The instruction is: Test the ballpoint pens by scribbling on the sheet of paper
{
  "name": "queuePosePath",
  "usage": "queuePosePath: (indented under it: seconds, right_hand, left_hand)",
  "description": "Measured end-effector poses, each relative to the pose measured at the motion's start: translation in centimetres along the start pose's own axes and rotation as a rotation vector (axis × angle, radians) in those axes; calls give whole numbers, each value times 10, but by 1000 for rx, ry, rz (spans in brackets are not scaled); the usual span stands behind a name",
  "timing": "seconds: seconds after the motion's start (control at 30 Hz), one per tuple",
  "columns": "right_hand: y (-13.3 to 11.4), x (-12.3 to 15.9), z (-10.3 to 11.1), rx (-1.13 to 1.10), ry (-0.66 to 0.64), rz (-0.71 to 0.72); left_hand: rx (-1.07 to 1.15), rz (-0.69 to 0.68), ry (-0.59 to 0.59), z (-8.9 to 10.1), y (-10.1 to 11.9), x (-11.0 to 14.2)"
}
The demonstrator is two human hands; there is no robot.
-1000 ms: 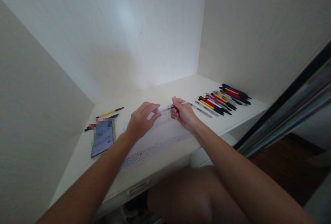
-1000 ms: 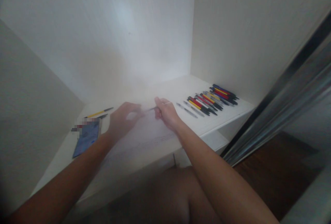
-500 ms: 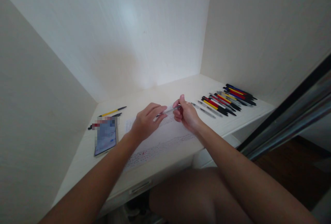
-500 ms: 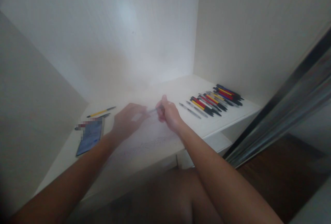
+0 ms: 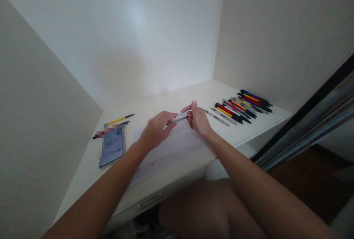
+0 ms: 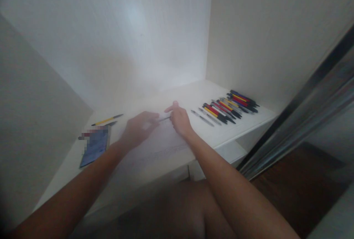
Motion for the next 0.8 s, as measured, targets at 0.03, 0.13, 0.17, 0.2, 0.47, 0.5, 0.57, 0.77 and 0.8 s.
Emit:
queuePosePath:
  seconds: [0.03, 0.13, 0.17, 0.2, 0.47, 0.5, 0.57, 0.77, 0.8]
  right_hand:
    - [0, -3, -3, 21, -32, -6]
    - [-6, -19, -2, 93, -56, 8]
    - [-11, -25, 2, 133, -31, 30]
    - [-16, -31, 6, 193, 2, 60]
    - [-16, -62, -8, 968, -259, 75]
    - [-13, -61, -5, 1006, -284, 41]
    - [-10, -58, 6, 1045, -291, -6]
    - [0, -39, 38, 1276, -285, -138]
    - [2, -38, 38, 1287, -297, -143]
  left_hand:
    - [13, 13, -32, -4, -6, 1]
    - [40, 128, -23, -3, -32, 6]
    - [51, 191, 15, 1, -43, 9]
    - [62, 260, 59, 6, -53, 12]
    - [146, 519, 234, 17, -85, 30]
    - [154, 522, 234, 16, -86, 30]
    - [172, 538, 229, 13, -87, 30]
    - [194, 561, 191, 7, -90, 31]
    - [180, 543, 179, 6, -89, 30]
Point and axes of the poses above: each hand's wrist, its own x-axis away from the middle knuckle, its own z-axis out of the back of the hand, y = z × x, the point moved 10 cm from there along -x, towards the middle knuckle, and after that the axes turned 9 degrees about -y, right-handed, at the moved point
